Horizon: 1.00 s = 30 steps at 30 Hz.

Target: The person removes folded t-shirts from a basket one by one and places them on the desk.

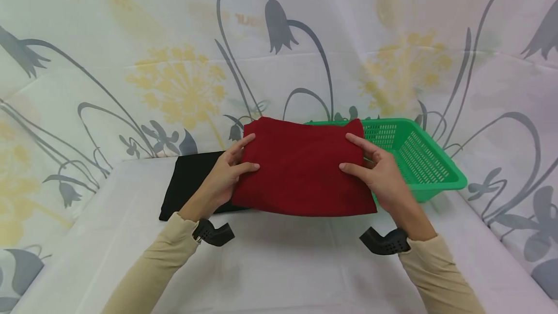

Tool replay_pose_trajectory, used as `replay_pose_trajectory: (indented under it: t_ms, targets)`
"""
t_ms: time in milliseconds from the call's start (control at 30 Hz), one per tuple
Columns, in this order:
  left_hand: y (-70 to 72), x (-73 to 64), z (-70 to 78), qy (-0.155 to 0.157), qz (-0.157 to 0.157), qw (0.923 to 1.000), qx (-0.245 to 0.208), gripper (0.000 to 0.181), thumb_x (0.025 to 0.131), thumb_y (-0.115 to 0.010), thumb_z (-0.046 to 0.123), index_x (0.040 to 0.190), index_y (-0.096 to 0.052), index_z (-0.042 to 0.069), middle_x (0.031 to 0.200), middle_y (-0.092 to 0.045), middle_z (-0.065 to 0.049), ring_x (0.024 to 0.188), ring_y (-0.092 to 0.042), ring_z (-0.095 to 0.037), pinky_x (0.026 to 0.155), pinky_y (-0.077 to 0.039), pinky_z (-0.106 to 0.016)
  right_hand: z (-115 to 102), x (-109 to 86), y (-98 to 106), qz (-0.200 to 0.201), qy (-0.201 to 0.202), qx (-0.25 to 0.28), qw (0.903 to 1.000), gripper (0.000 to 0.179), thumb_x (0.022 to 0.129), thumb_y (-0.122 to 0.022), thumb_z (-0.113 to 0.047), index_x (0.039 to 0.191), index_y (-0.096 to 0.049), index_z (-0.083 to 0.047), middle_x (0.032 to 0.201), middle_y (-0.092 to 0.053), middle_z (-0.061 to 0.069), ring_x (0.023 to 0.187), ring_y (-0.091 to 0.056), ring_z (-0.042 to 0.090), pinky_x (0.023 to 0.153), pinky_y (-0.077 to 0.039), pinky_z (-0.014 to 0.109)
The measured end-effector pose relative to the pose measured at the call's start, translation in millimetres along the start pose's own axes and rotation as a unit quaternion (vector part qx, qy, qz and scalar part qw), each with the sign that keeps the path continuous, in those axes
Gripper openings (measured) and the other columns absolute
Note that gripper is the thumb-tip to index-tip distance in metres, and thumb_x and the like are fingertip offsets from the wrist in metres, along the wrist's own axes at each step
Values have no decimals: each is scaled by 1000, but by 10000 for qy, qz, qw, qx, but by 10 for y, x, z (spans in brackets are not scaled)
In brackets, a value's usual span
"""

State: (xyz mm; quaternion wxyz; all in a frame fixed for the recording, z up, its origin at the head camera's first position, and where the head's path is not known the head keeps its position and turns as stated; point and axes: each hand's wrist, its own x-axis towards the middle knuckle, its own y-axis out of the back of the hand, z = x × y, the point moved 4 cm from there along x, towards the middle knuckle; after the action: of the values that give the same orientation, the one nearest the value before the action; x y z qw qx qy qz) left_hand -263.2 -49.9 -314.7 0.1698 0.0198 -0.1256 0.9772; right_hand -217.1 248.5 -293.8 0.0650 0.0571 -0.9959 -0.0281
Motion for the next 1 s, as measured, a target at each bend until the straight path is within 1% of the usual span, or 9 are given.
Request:
replay_pose_trajectory:
  t_ms: [100, 300, 600, 733, 833, 1000]
  targets:
    - [72, -76, -3, -42, 6, 10000, 61, 67, 88, -61, -5, 147, -44, 22, 137, -45, -8, 122, -43, -28, 89, -46, -41, 28, -18, -75, -93, 63, -76, 9999, 62, 93, -66, -11, 149, -41, -20, 128, -47, 6, 109, -52, 19, 80, -52, 26]
    - [203, -239, -33, 4, 32, 10000, 62, 70, 88, -60, -6, 149, -40, 21, 140, -42, -8, 124, -40, -29, 91, -44, -46, 111, -63, -218, -191, 99, 23, 9998, 60, 94, -64, -11, 149, -41, -17, 129, -47, 6, 111, -51, 21, 82, -52, 27]
    - [417, -504, -103, 169, 177, 9997, 24, 70, 90, -58, -6, 150, -38, 22, 143, -39, -8, 126, -39, -31, 91, -47, -47, 267, -105, -445, -334, 45, -280, 9990, 61, 93, -67, -11, 149, -42, -16, 133, -45, 11, 112, -52, 25, 83, -52, 31]
    - [515, -602, -149, 201, 217, 9995, 87, 72, 89, -58, -7, 151, -36, 21, 145, -36, -9, 127, -38, -32, 91, -47, -46, 336, -111, -548, -491, 76, -271, 9984, 63, 91, -67, -8, 149, -41, -13, 134, -45, 14, 111, -52, 29, 83, -52, 34]
    - [581, -681, -188, 237, 251, 9993, 106, 72, 89, -58, -8, 151, -35, 20, 146, -35, -10, 127, -37, -32, 91, -47, -45, 400, -110, -622, -692, 65, -252, 9973, 67, 90, -67, -6, 150, -37, -13, 134, -44, 16, 112, -51, 32, 83, -52, 38]
    - [700, -816, -227, 267, 320, 9989, 215, 73, 88, -57, -10, 151, -34, 17, 147, -34, -12, 125, -39, -33, 90, -48, -43, 502, -113, -751, -1040, -118, -150, 9944, 75, 89, -68, -3, 153, -31, -15, 138, -42, 18, 116, -48, 34, 84, -51, 41]
